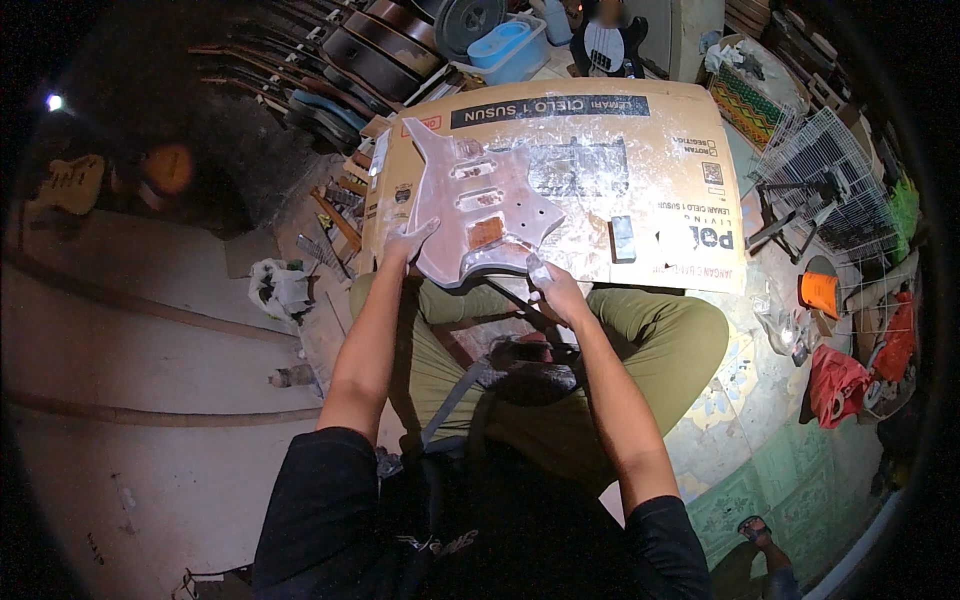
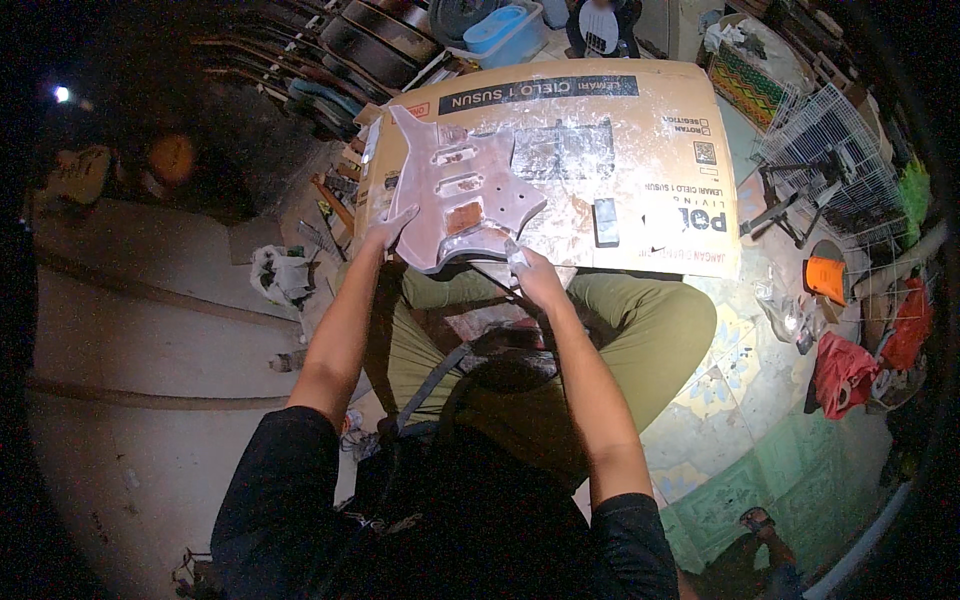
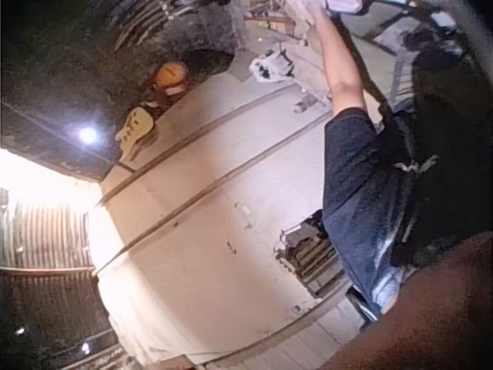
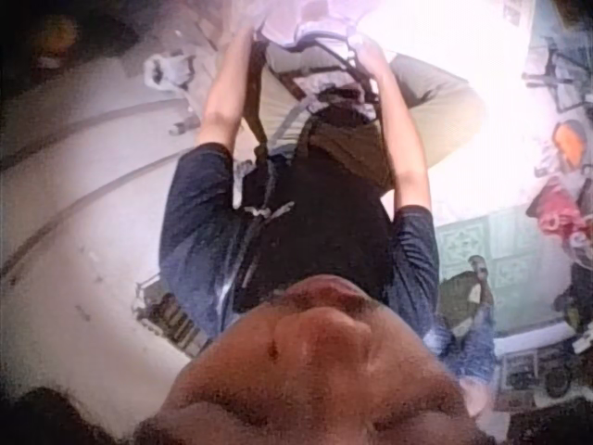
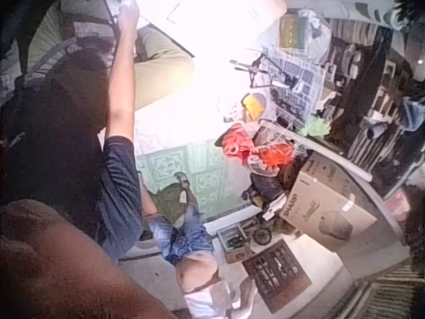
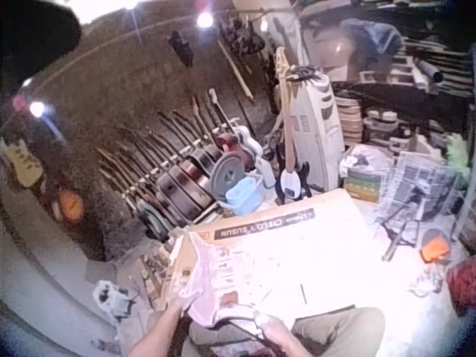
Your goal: The person sands the surface and edges of a guitar body using a block while holding the instrument on a cardboard-covered workspace.
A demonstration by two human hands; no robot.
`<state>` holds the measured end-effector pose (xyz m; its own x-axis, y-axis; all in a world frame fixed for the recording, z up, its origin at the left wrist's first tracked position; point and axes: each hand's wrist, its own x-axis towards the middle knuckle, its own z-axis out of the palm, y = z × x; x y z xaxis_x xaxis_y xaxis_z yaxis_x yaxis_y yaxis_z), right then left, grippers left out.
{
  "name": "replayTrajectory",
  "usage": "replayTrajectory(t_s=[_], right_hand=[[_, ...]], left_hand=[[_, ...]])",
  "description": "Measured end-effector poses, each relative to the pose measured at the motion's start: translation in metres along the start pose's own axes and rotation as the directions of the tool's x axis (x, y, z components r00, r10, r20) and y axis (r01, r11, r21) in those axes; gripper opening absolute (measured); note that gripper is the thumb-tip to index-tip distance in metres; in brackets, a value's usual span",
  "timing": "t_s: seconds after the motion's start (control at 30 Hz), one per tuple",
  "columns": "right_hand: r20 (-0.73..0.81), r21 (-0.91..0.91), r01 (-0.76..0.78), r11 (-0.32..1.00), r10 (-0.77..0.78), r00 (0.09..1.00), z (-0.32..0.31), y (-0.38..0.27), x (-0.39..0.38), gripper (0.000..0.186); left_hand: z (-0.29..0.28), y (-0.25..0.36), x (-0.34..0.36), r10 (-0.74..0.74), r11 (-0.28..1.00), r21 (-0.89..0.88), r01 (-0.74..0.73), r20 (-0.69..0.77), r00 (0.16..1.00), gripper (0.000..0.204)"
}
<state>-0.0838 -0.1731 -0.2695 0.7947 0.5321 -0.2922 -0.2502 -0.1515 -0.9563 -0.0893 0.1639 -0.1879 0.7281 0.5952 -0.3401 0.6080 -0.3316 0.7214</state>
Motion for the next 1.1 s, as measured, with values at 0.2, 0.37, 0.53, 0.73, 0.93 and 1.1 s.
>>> replayTrajectory(t_s=[0.2, 0.37, 0.53, 0.73, 0.93, 1.1], right_hand=[[-0.013, 0.02, -0.016, 1.0, 0.016, 1.0, 0.0, -0.01, -0.005, 0.036], [0.01, 0.007, -0.037, 0.999, 0.037, 0.999, -0.001, -0.01, -0.004, 0.042], [-0.033, 0.027, 0.046, 0.999, -0.045, 0.998, 0.005, -0.001, -0.001, 0.044], [-0.046, -0.001, 0.058, 0.998, -0.058, 0.997, -0.001, 0.004, 0.0, 0.044], [-0.037, -0.004, 0.07, 0.998, -0.07, 0.997, 0.002, 0.004, 0.001, 0.045], [-0.045, -0.003, 0.049, 0.999, -0.049, 0.998, -0.003, 0.007, 0.0, 0.046]], left_hand=[[0.003, -0.004, 0.002, 0.08, 0.995, -0.055, -0.08, 0.006, 0.997, 0.061], [0.001, -0.009, 0.009, 0.056, 0.998, -0.038, -0.055, 0.005, 0.998, 0.066], [-0.004, -0.018, 0.02, 0.084, 0.996, 0.009, -0.084, -0.042, 0.996, 0.067], [0.002, 0.005, 0.003, 0.045, 0.998, 0.034, -0.046, 0.018, 0.999, 0.068], [-0.007, 0.015, -0.005, 0.034, 0.995, 0.087, -0.039, 0.055, 0.998, 0.073], [0.0, 0.013, -0.001, 0.002, 0.996, 0.09, -0.01, 0.09, 0.996, 0.068]])
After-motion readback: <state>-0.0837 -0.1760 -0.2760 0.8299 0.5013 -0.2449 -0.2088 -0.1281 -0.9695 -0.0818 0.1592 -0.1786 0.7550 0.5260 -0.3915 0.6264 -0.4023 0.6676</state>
